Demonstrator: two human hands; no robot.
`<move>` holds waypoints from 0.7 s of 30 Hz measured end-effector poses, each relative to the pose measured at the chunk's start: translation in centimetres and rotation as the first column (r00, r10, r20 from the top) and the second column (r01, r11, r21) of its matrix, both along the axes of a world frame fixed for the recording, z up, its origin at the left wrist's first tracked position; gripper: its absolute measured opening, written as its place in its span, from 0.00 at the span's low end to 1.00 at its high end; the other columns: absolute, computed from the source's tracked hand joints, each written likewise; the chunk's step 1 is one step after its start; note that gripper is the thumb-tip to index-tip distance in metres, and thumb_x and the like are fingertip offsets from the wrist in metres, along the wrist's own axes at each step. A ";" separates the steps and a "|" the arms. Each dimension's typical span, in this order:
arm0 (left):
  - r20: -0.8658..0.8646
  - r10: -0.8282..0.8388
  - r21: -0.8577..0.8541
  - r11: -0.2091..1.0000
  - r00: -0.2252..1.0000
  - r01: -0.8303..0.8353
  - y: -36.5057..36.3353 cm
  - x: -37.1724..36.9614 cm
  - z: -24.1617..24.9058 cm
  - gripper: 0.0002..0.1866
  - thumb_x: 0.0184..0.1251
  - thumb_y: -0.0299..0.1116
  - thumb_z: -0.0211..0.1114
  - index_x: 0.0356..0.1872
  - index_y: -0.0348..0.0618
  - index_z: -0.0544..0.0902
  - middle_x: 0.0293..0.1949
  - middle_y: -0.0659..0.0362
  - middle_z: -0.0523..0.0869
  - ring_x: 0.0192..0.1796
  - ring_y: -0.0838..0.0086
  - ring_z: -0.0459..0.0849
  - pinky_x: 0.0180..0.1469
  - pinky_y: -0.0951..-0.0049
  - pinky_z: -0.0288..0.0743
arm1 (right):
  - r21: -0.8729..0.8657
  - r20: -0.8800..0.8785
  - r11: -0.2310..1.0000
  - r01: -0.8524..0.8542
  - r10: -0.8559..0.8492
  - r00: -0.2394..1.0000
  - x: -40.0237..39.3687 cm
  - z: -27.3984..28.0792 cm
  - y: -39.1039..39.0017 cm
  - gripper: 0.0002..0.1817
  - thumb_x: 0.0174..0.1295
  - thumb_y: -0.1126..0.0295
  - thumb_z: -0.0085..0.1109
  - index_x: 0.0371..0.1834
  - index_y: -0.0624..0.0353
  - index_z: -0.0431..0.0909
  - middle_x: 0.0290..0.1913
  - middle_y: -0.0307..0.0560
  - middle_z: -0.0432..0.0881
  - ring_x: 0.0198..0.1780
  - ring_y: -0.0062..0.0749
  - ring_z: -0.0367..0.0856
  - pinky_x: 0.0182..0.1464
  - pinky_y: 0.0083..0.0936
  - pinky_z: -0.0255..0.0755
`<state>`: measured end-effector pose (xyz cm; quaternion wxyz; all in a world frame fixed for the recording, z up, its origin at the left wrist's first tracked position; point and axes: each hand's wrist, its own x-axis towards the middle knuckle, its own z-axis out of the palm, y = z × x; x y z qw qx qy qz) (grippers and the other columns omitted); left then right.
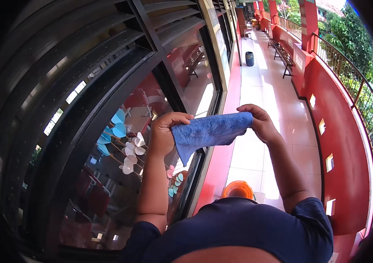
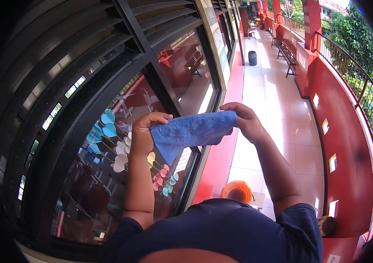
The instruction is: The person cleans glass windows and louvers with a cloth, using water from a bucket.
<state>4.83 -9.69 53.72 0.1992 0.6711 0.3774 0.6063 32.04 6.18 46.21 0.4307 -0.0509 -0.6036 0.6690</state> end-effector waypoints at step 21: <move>-0.932 0.143 0.031 0.947 0.332 -0.320 1.5 2.9 3.4 0.11 0.50 0.17 0.60 0.31 0.41 0.88 0.37 0.52 0.88 0.41 0.56 0.87 0.47 0.62 0.80 | -0.689 0.265 0.715 0.119 0.096 0.959 -6.3 -9.8 -5.5 0.26 0.69 0.60 0.55 0.67 0.61 0.67 0.48 0.53 0.79 0.41 0.39 0.82 0.43 0.34 0.77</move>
